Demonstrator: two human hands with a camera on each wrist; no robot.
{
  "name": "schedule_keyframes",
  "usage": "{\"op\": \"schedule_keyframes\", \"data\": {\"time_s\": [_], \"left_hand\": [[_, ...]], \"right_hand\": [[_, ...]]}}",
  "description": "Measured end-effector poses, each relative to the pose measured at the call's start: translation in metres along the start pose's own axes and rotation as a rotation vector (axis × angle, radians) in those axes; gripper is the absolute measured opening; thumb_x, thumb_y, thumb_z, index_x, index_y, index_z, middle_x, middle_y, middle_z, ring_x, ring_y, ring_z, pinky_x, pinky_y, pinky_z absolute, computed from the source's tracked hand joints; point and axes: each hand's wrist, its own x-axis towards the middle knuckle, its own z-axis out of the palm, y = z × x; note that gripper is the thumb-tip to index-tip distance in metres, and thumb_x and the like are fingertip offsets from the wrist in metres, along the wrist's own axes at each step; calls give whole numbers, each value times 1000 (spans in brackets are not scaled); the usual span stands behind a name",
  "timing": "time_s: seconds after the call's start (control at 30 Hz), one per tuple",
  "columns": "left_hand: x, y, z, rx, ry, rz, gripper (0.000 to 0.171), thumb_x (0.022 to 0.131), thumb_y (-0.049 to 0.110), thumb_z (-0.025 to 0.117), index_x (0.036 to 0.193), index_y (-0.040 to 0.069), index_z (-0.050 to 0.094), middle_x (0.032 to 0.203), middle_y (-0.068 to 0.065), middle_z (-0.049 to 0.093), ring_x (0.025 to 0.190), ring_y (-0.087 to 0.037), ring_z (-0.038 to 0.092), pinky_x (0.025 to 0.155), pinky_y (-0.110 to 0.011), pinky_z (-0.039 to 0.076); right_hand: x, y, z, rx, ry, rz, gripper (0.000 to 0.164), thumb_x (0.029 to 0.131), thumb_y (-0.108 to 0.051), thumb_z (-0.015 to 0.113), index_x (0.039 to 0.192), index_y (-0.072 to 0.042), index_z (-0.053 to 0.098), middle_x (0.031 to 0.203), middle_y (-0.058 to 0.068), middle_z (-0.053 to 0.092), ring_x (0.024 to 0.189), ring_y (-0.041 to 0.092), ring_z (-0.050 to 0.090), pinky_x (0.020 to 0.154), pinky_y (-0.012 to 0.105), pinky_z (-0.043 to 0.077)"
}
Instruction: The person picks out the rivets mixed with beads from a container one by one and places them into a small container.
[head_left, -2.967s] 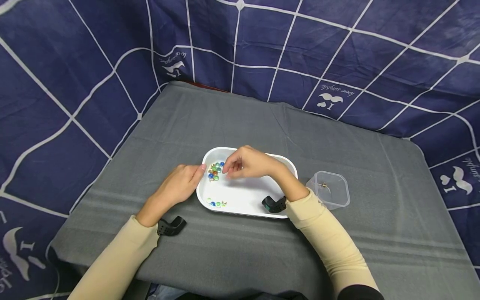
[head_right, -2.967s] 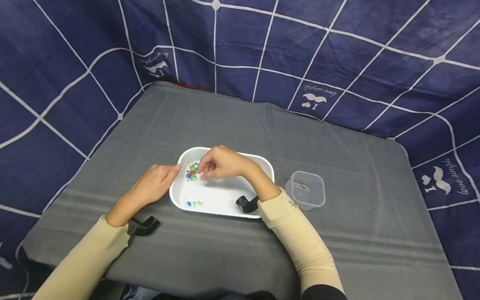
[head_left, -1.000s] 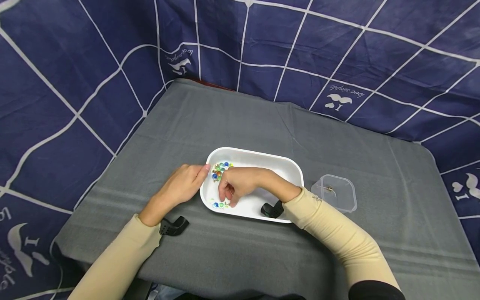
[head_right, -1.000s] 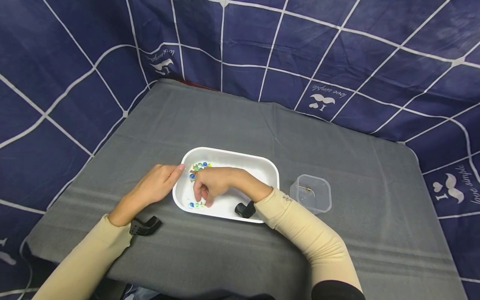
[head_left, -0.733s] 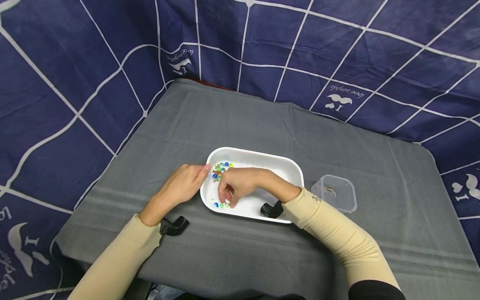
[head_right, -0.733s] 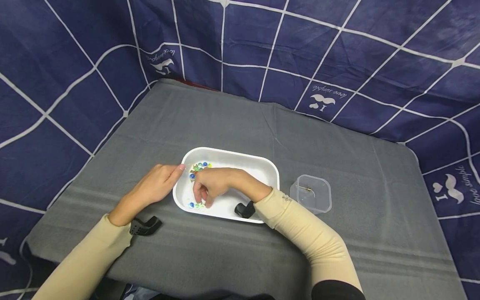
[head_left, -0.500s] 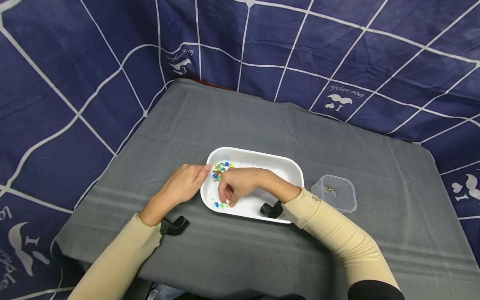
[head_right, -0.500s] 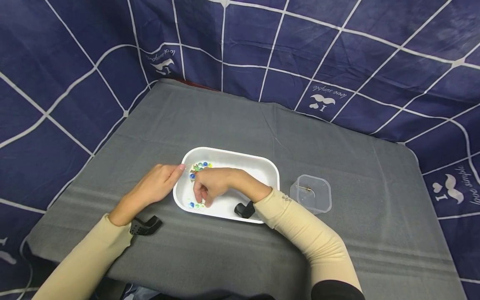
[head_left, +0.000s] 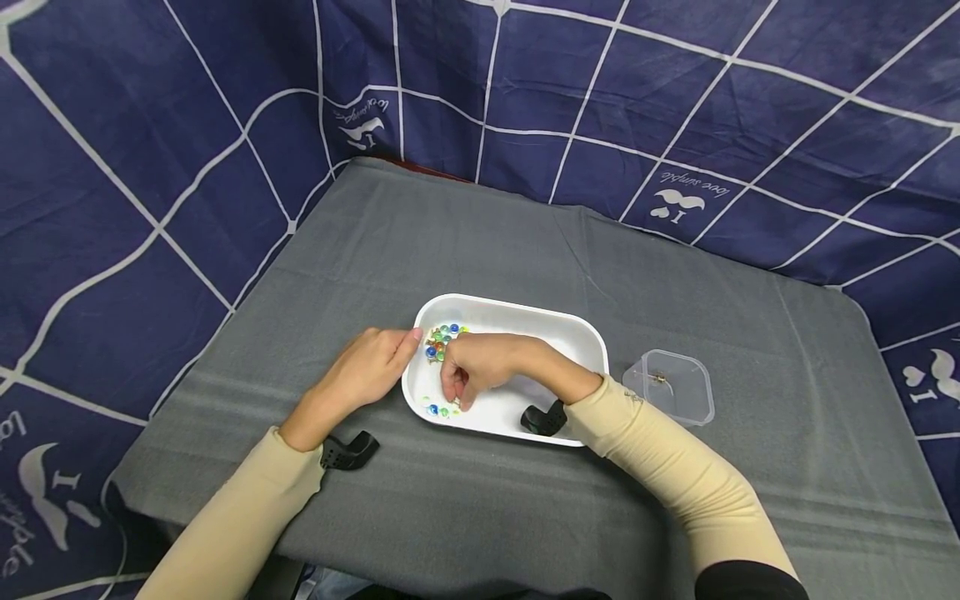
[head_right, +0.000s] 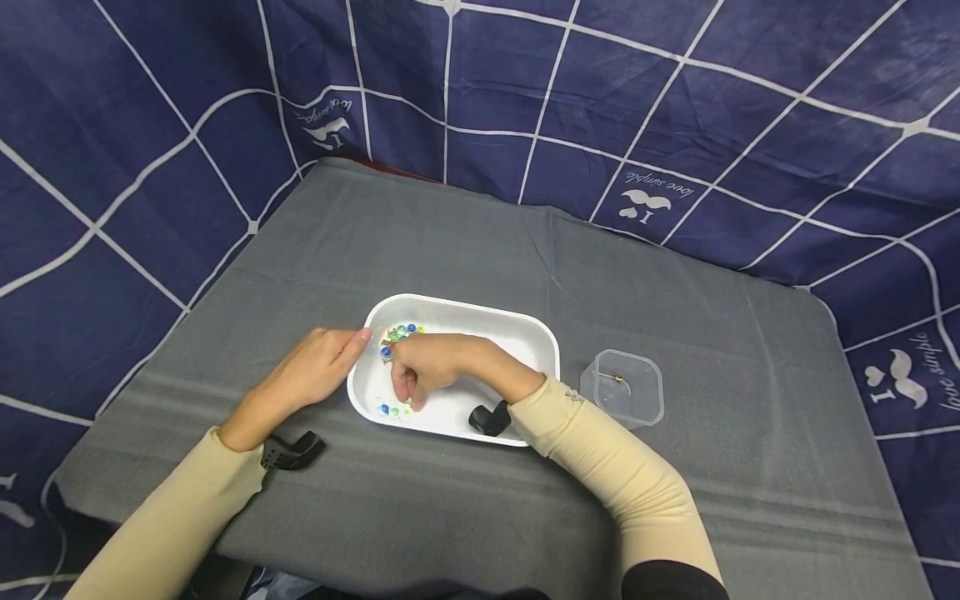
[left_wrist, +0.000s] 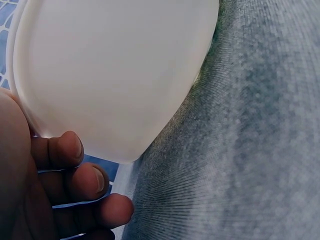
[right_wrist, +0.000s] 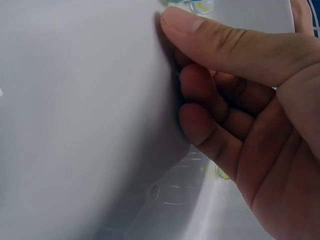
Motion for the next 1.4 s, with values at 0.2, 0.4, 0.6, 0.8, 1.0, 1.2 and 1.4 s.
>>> {"op": "schedule_keyframes", "data": {"time_s": [0.2,0.4,0.6,0.8,1.0,1.2,1.4], "left_hand": [[0,0,1,2,-3,-5,47,108,26,40,64,15,50,56,3,40,56,-18,45,51,-35,37],[1,1,0,2,-3,-4,47,108,26,40,63,16,48,56,4,38,56,-17,45,51,-34,36],[1,2,0,4,-3,-1,46,108,26,40,65,14,53,56,2,44,58,-19,49,54,-37,40],[0,2,0,7,7,-10,46,108,27,40,69,11,59,58,-1,50,61,-21,52,56,-39,42],[0,2,1,9,1,-5,47,108,28,39,67,12,57,56,0,45,59,-21,49,54,-38,40],[0,1,2,16,9,-16,46,107,27,41,69,10,60,61,-4,52,62,-22,52,58,-42,43],[1,2,2,14,10,-14,46,107,27,41,70,9,61,61,-4,53,62,-23,51,59,-43,44]], "right_hand": [[-6,-1,-6,-55,56,5,12,77,-4,83,81,-9,73,69,-9,63,66,2,55,65,19,47],[-18,-7,-16,-96,124,-16,12,78,-5,83,83,-8,73,72,-9,63,67,2,56,66,19,48],[-42,-16,-28,-115,230,-23,11,81,-4,80,84,-9,71,74,-8,61,68,4,54,66,21,46],[-70,-20,-33,-135,361,-52,11,83,-6,79,86,-10,70,75,-9,60,69,5,53,67,24,46],[-93,-14,-28,-176,454,-67,8,85,-9,78,89,-10,70,77,-9,62,71,5,55,68,25,47],[-105,-6,-19,-190,481,-42,7,87,-8,76,90,-9,70,78,-8,61,72,5,55,69,27,48],[-115,0,-12,-190,527,-51,9,84,-7,78,88,-7,70,77,-7,61,72,5,55,68,30,49]]}}
